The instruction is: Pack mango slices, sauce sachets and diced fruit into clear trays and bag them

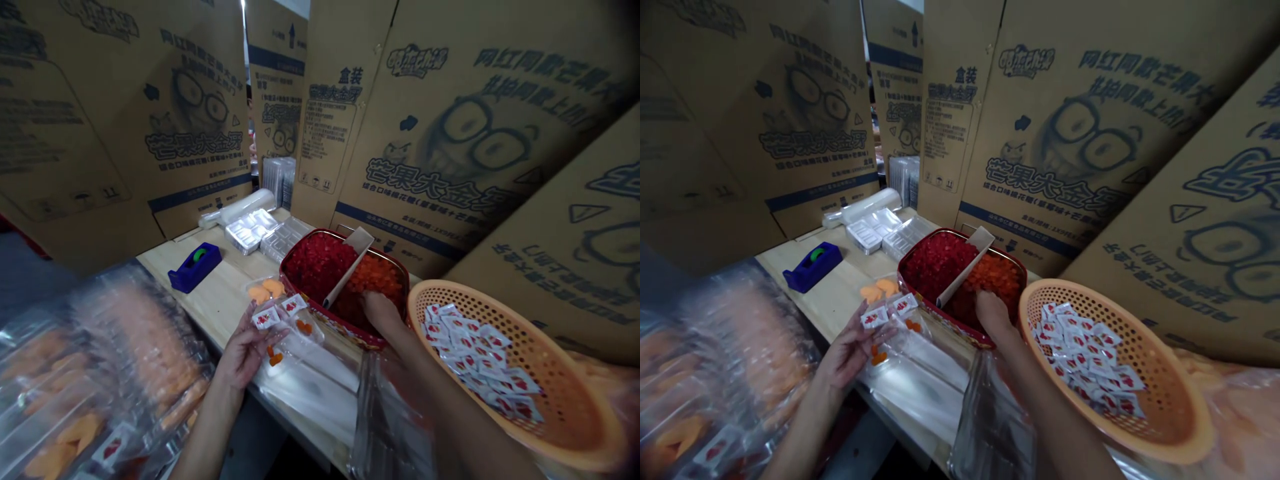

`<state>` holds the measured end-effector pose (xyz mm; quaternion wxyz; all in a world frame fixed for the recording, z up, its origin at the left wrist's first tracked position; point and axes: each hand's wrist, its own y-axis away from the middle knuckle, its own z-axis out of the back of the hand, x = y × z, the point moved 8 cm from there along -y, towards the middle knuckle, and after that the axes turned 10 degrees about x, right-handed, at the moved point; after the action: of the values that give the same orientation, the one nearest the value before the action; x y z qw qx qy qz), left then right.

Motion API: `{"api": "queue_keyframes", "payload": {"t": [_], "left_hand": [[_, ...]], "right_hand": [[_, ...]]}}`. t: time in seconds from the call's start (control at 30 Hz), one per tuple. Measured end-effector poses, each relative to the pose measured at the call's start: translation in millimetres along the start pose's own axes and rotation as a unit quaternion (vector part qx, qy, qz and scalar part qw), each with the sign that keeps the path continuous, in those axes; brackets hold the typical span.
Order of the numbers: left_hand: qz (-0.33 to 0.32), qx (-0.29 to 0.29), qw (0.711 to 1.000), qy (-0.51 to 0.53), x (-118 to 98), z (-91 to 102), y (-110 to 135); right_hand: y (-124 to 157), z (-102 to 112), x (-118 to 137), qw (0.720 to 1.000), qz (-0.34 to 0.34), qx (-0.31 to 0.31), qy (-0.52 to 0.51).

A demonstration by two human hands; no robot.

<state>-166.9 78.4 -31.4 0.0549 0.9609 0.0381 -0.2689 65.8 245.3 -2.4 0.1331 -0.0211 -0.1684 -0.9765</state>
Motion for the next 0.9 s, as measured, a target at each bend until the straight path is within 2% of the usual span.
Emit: {"api": "queue_keyframes", "payload": {"t": [0.1,0.2,0.3,0.37,0.53,0.63,0.73,0.8,0.87,0.9], "left_hand": [[-0.007,-0.003,1.0,0.0,-1,-0.1,-1],[-0.012,-0.013,1.0,-0.001,-2,-0.3,-1],[-0.006,-0.018,1.0,0.001,-2,-2.0,-1],[-0.003,-0.019,1.0,-0.002,-3,-3.6,-1],[-0.01,-0.017,1.0,-0.008,-5,-5.2,-1],[-0.011,-0.021,1.0,-0.006,-5,-2.5,0],[-0.008,-0.027,1.0,-0.011,-6,0.0,1],[-0.006,-0.023,1.0,-0.011,-7,-0.3,2],[-0.001,-0.016,1.0,-0.008,-7,-1.8,3],[0.001,-0.012,1.0,-0.008,-6,-2.8,5]], "right_hand": [[2,13,-3,1.0,-0.022,-0.015,0.007],[-1,38,1,0.996,-0.036,-0.079,-0.006],[-16,66,24,0.988,0.011,-0.147,-0.04],[-36,76,45,0.986,0.05,-0.154,-0.051],[-85,73,84,0.988,0.074,-0.126,-0.045],[-95,68,93,0.99,0.079,-0.111,-0.044],[-83,74,93,0.987,0.092,-0.121,-0.049],[-63,80,92,0.985,0.108,-0.126,-0.052],[-33,80,99,0.978,0.168,-0.101,-0.073],[-14,76,107,0.968,0.223,-0.069,-0.096]]}}
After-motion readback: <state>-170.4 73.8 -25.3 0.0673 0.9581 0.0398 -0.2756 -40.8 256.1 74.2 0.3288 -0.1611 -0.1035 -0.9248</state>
